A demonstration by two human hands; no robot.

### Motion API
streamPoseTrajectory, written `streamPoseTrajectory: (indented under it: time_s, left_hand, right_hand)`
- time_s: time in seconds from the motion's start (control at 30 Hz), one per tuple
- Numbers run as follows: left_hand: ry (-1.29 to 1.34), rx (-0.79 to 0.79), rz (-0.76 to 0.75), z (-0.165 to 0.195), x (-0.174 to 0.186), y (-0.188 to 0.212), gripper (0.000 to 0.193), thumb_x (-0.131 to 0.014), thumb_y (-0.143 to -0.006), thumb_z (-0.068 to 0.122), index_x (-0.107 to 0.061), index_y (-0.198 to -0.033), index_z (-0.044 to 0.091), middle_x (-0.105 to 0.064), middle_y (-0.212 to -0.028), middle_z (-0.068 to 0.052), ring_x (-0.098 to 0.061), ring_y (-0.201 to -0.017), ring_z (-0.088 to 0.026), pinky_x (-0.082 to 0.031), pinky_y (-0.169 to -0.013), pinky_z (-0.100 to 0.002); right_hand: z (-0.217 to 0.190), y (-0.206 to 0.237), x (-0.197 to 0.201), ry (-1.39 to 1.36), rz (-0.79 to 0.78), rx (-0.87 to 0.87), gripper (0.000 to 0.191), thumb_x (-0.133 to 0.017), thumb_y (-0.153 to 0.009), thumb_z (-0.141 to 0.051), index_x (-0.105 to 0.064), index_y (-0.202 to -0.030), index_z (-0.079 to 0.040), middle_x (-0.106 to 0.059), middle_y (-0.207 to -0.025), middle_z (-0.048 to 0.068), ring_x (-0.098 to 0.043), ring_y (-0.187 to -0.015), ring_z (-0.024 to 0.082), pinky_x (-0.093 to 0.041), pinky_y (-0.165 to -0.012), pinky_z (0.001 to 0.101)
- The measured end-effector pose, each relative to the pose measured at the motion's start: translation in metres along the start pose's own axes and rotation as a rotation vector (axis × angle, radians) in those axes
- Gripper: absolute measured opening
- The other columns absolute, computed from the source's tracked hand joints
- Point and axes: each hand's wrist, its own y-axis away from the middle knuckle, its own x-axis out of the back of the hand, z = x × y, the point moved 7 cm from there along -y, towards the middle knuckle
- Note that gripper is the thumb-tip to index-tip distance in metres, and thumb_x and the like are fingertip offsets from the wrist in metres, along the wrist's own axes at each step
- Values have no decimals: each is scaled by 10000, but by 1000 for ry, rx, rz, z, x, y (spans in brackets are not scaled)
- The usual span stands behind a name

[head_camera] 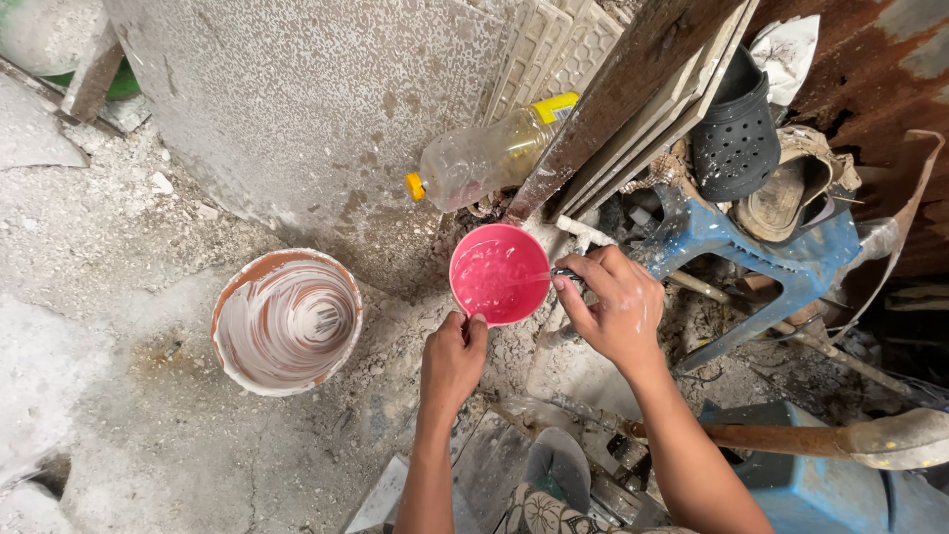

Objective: The person wipes dust off plaster molding strips with a cloth, then uses a brush to apply a brown liquid stain along the grooved surface of a strip. They then pour water from a pink cup into a bowl, stir it, and scoop gypsum powder from a bag into the bowl.

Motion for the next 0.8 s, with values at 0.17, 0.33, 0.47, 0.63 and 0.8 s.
streamPoseTrajectory:
  time_s: [0.17,0.33,0.47,0.63,0.8]
  left_hand:
    - [-3,7,-14,-1,-3,-3,362,-504,-1025,329,-674,-948,18,-675,-609,-101,-633,-504,-181,-467,-488,-378]
    - [8,6,-3,1,-2,-2,362,-506,-1020,323,-669,-917,16,-683,-618,-109,-651,-511,-189,-477,-494,-380]
    - [2,-38,43,6,1,0,360,-535,-1005,315,-668,-899,-2,-699,-670,-145,-682,-550,-238,-497,-542,-410]
    - [7,-53,57,7,2,2,354,-542,-1001,316,-664,-908,-3,-710,-704,-168,-693,-587,-274,-506,-580,-428]
    - [19,-50,64,6,2,1,350,-555,-995,311,-661,-883,-4,-708,-701,-165,-699,-590,-276,-514,-586,-425]
  right_hand:
    - [0,-1,0,9,-1,3,177,-794,-891,-272,-761,-979,-121,-603,-805,46,-638,-696,236,-489,-611,369]
    - [-2,-2,1,8,2,7,179,-797,-887,-271,-758,-974,-120,-599,-800,46,-636,-696,240,-484,-604,371]
    - [-3,-2,1,13,5,15,189,-806,-882,-274,-756,-974,-117,-604,-802,47,-637,-695,243,-484,-602,373]
    - [-3,-2,1,2,13,25,190,-807,-889,-272,-752,-976,-113,-614,-816,46,-644,-705,245,-488,-607,372]
    - [-5,-3,2,9,21,21,210,-807,-894,-289,-747,-979,-106,-613,-810,50,-645,-699,250,-488,-602,377]
